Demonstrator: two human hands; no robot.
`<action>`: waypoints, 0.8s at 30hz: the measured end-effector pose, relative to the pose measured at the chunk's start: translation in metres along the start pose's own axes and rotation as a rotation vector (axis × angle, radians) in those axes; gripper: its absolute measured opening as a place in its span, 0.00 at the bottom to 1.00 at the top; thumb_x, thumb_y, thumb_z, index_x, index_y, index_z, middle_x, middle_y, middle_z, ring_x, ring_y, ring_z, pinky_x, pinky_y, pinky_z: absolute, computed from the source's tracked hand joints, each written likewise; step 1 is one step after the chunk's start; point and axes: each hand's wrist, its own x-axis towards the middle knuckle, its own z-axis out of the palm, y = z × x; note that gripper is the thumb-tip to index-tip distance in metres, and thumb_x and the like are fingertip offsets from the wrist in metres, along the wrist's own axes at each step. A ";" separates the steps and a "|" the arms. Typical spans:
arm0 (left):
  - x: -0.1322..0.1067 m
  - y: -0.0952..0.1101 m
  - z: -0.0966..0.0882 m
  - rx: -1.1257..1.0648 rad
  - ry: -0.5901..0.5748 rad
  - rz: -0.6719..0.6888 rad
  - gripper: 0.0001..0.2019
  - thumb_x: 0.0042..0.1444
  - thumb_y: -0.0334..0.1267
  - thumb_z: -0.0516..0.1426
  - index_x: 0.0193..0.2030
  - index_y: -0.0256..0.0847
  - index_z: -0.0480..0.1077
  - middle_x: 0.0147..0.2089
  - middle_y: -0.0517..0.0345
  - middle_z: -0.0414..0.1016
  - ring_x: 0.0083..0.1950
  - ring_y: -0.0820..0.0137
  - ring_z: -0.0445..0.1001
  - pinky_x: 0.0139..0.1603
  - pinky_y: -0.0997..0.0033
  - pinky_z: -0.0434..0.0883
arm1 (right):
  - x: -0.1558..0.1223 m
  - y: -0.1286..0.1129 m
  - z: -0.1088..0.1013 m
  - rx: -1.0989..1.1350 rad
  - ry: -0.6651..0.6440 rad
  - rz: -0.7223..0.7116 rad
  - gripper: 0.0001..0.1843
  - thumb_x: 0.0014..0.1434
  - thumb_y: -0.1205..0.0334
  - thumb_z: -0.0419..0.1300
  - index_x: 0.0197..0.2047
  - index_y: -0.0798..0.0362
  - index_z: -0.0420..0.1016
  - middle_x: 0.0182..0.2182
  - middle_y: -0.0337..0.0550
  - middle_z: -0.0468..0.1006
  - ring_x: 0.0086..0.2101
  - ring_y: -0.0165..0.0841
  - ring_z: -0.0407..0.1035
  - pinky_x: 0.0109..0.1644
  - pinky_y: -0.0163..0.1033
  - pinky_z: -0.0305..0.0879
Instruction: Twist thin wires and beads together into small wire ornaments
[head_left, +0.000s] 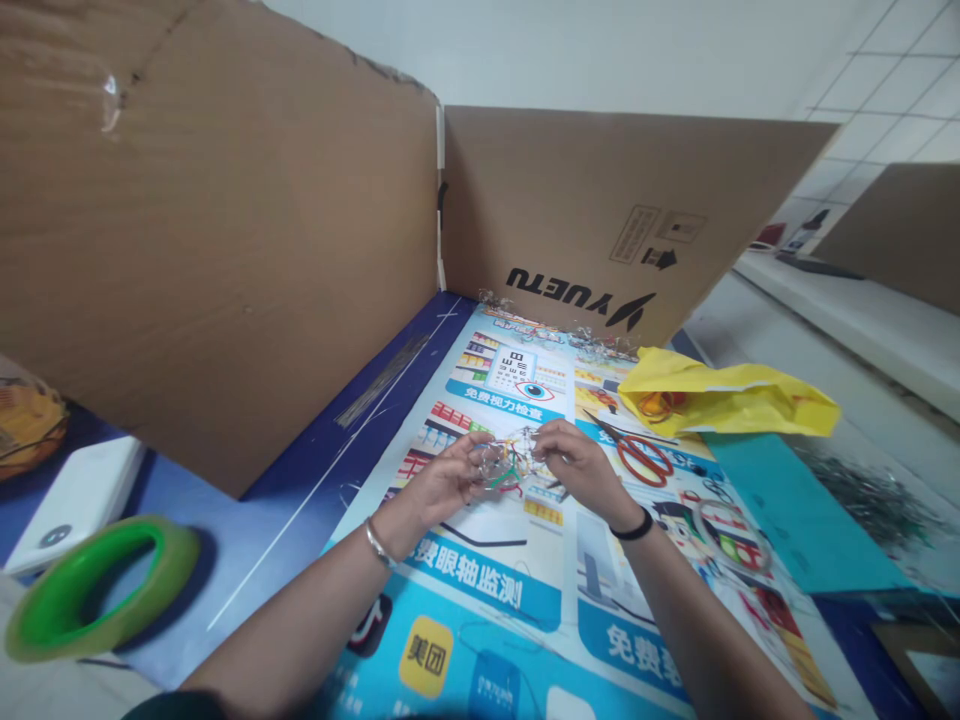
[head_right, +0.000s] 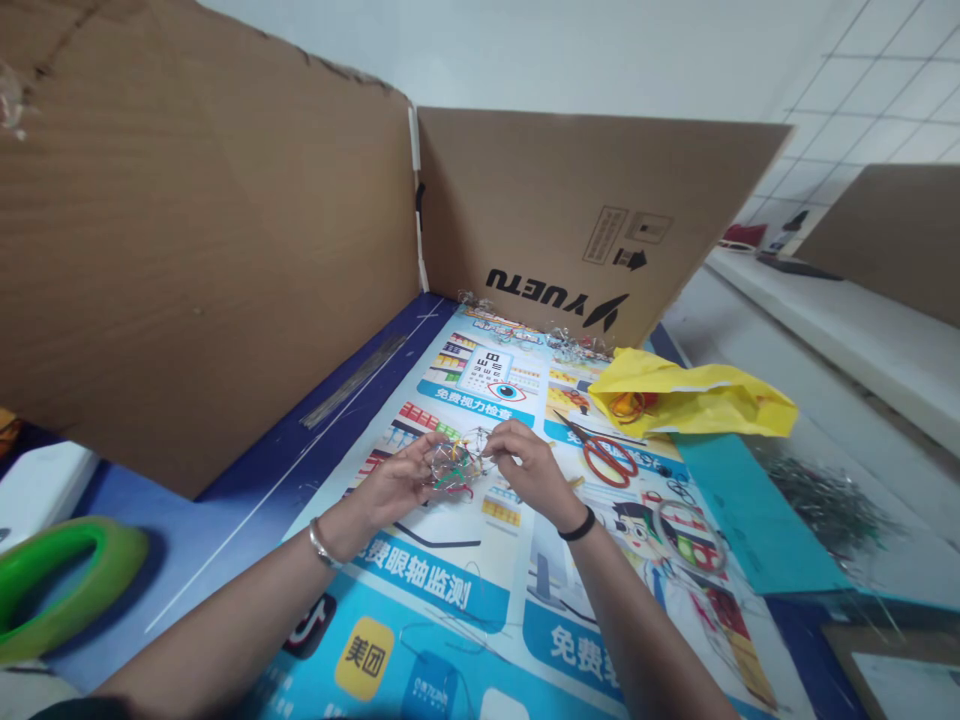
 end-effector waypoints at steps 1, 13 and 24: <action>0.000 0.000 0.001 -0.010 -0.008 -0.001 0.22 0.44 0.21 0.57 0.47 0.42 0.65 0.47 0.53 0.71 0.42 0.68 0.72 0.39 0.69 0.68 | 0.000 0.000 0.000 0.001 -0.004 0.002 0.14 0.52 0.77 0.49 0.30 0.51 0.70 0.32 0.42 0.69 0.35 0.32 0.67 0.36 0.39 0.66; -0.001 -0.005 0.004 -0.060 -0.030 0.010 0.21 0.43 0.23 0.59 0.45 0.43 0.66 0.43 0.54 0.72 0.36 0.72 0.71 0.30 0.76 0.64 | -0.001 0.001 0.002 -0.028 -0.037 -0.036 0.13 0.54 0.77 0.49 0.32 0.51 0.70 0.33 0.42 0.69 0.36 0.32 0.66 0.39 0.41 0.65; 0.004 0.009 -0.008 0.293 0.130 0.130 0.13 0.44 0.29 0.64 0.34 0.38 0.66 0.27 0.66 0.66 0.26 0.80 0.65 0.29 0.78 0.60 | 0.001 -0.010 -0.014 -0.182 -0.119 -0.153 0.17 0.53 0.80 0.48 0.37 0.51 0.71 0.37 0.45 0.68 0.40 0.34 0.65 0.42 0.42 0.64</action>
